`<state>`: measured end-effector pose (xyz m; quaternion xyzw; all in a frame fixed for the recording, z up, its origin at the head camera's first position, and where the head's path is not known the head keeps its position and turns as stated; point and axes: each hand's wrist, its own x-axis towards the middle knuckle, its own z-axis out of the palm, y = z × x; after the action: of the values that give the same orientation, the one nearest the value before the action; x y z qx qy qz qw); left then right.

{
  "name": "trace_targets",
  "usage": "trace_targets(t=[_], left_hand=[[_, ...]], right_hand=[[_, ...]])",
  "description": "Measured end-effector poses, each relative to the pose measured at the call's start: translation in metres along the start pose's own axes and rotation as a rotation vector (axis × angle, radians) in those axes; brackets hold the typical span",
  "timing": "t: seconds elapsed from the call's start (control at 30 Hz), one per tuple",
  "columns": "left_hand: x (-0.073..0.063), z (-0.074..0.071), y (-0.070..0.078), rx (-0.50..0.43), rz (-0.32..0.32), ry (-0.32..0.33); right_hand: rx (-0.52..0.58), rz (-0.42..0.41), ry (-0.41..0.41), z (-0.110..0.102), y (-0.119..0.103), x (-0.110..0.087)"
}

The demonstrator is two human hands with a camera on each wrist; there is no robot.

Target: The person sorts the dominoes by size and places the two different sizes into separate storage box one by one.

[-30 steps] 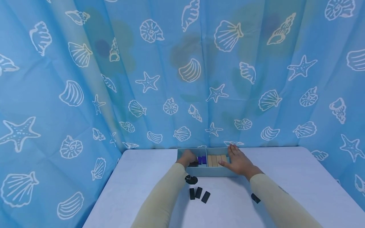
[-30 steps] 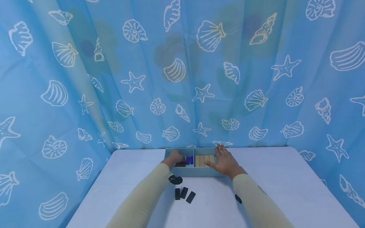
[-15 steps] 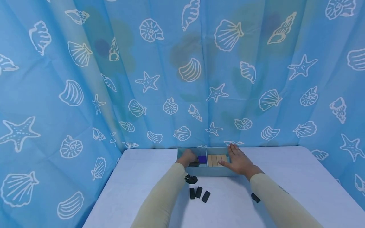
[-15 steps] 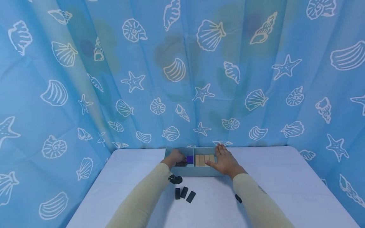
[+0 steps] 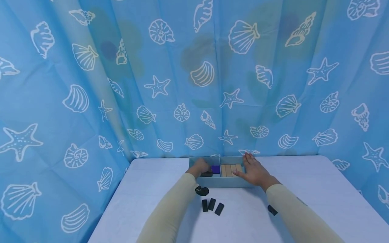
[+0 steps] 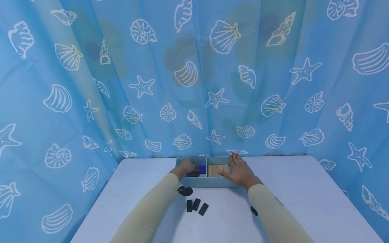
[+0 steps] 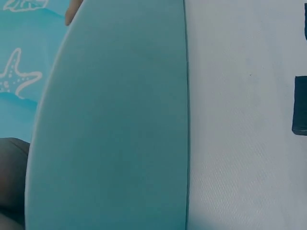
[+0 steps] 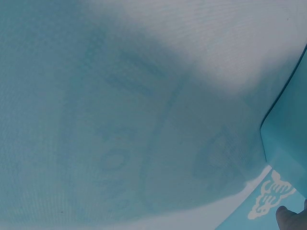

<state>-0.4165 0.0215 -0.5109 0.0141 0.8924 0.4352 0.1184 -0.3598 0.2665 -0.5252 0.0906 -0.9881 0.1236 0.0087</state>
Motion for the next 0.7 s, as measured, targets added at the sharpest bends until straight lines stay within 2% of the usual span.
trace_targets(t=[0.23,0.47,0.7], left_hand=[[-0.009,-0.012,0.003,-0.087,0.036,-0.106],[-0.023,-0.023,0.008,-0.167,0.043,-0.15],[-0.032,-0.031,0.008,-0.201,0.095,-0.192]], right_hand=[[0.015,-0.011,0.01,-0.002,-0.002,0.0],[-0.002,0.003,0.012,0.002,-0.001,0.001],[-0.003,0.005,0.011,0.001,-0.002,0.001]])
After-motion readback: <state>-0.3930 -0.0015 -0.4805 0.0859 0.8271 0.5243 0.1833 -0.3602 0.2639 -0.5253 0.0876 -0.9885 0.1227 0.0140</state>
